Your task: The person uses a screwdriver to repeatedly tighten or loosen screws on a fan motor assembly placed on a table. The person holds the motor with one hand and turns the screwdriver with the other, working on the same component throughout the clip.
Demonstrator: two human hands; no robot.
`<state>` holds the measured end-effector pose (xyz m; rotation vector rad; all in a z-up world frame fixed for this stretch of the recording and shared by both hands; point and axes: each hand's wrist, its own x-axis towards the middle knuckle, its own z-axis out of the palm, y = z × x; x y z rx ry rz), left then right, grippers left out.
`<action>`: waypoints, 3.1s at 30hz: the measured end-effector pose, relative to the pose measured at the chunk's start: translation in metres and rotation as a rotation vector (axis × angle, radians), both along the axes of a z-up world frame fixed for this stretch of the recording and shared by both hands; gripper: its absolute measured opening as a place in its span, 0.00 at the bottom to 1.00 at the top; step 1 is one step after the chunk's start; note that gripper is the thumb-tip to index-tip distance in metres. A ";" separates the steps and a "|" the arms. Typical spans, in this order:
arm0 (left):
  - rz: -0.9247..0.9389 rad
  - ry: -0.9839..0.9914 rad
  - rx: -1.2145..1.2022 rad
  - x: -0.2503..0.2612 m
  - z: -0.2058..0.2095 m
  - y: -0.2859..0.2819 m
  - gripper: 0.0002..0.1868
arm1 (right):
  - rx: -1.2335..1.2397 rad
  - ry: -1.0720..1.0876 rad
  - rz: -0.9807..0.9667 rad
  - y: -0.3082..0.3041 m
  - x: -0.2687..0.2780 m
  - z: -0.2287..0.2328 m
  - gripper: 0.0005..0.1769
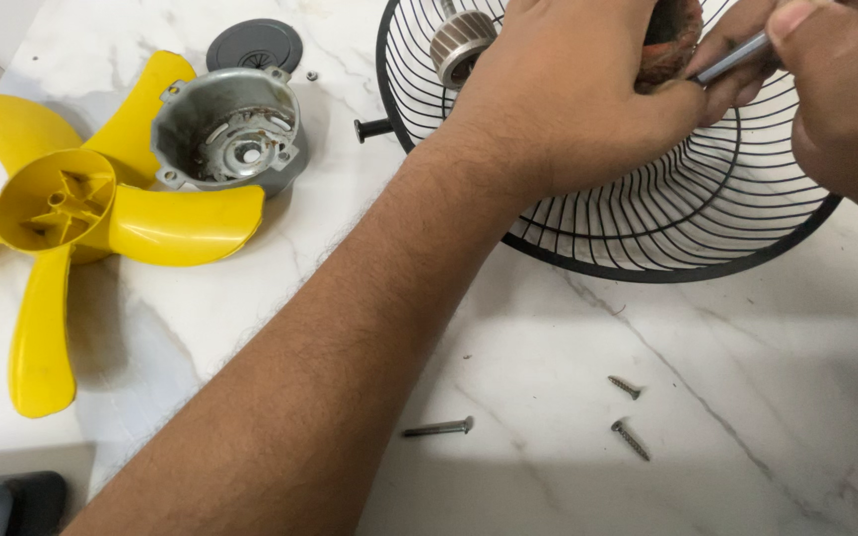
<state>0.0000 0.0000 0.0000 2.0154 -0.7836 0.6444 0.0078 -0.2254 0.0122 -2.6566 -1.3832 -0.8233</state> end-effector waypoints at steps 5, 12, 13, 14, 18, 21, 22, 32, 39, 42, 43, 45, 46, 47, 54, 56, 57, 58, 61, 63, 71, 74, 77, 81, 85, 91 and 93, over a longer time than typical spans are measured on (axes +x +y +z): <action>-0.018 -0.017 -0.019 -0.002 0.000 0.003 0.22 | 0.302 0.307 0.057 -0.005 -0.003 -0.005 0.19; 0.023 0.016 0.077 -0.001 -0.002 0.001 0.20 | 0.504 0.583 0.075 0.006 -0.007 0.003 0.16; 0.038 -0.042 0.075 -0.001 -0.004 0.002 0.20 | 0.514 0.613 0.068 0.009 -0.008 0.006 0.15; 0.052 -0.100 0.073 -0.003 -0.006 0.002 0.20 | 0.525 0.642 0.060 0.013 -0.008 0.008 0.14; 0.049 -0.100 0.105 -0.004 -0.008 0.003 0.21 | 0.528 0.671 -0.054 0.025 -0.009 0.017 0.12; -0.029 -0.041 0.083 -0.003 -0.008 0.004 0.22 | 0.442 0.655 -0.012 0.024 -0.009 0.017 0.13; -0.021 -0.036 0.094 -0.003 -0.008 0.004 0.22 | 0.417 0.626 -0.012 0.023 -0.008 0.016 0.15; -0.107 0.070 0.049 -0.003 -0.002 0.006 0.13 | 0.419 0.484 0.123 0.007 0.003 0.005 0.21; -0.090 -0.192 -0.015 -0.001 -0.006 0.006 0.17 | 0.617 0.671 0.123 0.006 0.020 -0.008 0.15; -0.089 -0.110 0.001 0.001 -0.007 0.005 0.17 | 0.502 0.522 0.123 0.002 0.013 -0.009 0.16; -0.080 -0.081 0.022 0.001 -0.007 0.004 0.17 | 0.445 0.465 0.116 0.001 0.011 -0.007 0.17; -0.063 -0.023 0.066 0.002 -0.007 0.003 0.15 | 0.372 0.440 0.071 0.000 0.013 -0.007 0.19; -0.065 -0.006 0.066 0.002 -0.006 0.003 0.15 | 0.368 0.452 0.046 -0.001 0.015 -0.008 0.19; -0.066 0.011 0.066 0.001 -0.006 0.002 0.16 | 0.430 0.515 0.017 -0.001 0.018 -0.011 0.19; -0.057 0.027 0.068 -0.001 -0.006 0.003 0.20 | 0.631 0.594 0.040 -0.022 0.025 -0.030 0.15; -0.032 -0.106 0.048 -0.001 -0.007 0.003 0.22 | 0.657 0.581 0.015 -0.021 0.026 -0.031 0.13; -0.020 -0.172 0.040 -0.001 -0.008 0.003 0.23 | 0.614 0.570 0.069 -0.018 0.030 -0.030 0.13; -0.008 -0.117 0.064 0.000 -0.008 0.002 0.23 | 0.573 0.559 0.123 -0.016 0.030 -0.031 0.13; -0.001 -0.041 0.090 -0.001 -0.008 0.001 0.22 | 0.448 0.531 0.220 -0.014 0.039 -0.031 0.18; -0.029 -0.101 0.046 -0.002 -0.007 0.003 0.22 | 0.566 0.568 0.054 -0.026 0.030 -0.036 0.23; -0.034 -0.062 0.028 -0.003 -0.007 0.002 0.20 | 0.561 0.630 -0.061 -0.020 0.040 -0.040 0.30; -0.019 -0.131 0.011 -0.005 -0.007 0.004 0.19 | 0.565 0.624 -0.064 -0.008 0.027 -0.028 0.31; -0.019 -0.189 0.003 -0.008 -0.006 0.006 0.21 | 0.574 0.607 0.019 -0.003 0.007 -0.018 0.28; -0.046 -0.195 -0.038 -0.014 -0.003 0.009 0.23 | 0.558 0.566 0.013 0.009 -0.005 -0.004 0.23; -0.099 -0.137 -0.016 -0.017 0.004 0.010 0.20 | 0.710 0.676 0.054 0.026 -0.013 0.010 0.17; -0.136 -0.116 0.031 -0.018 0.009 0.015 0.20 | 0.780 0.681 0.064 0.029 -0.027 0.017 0.10; -0.125 -0.076 0.062 -0.019 0.011 0.016 0.22 | 0.809 0.694 0.058 0.025 -0.026 0.019 0.07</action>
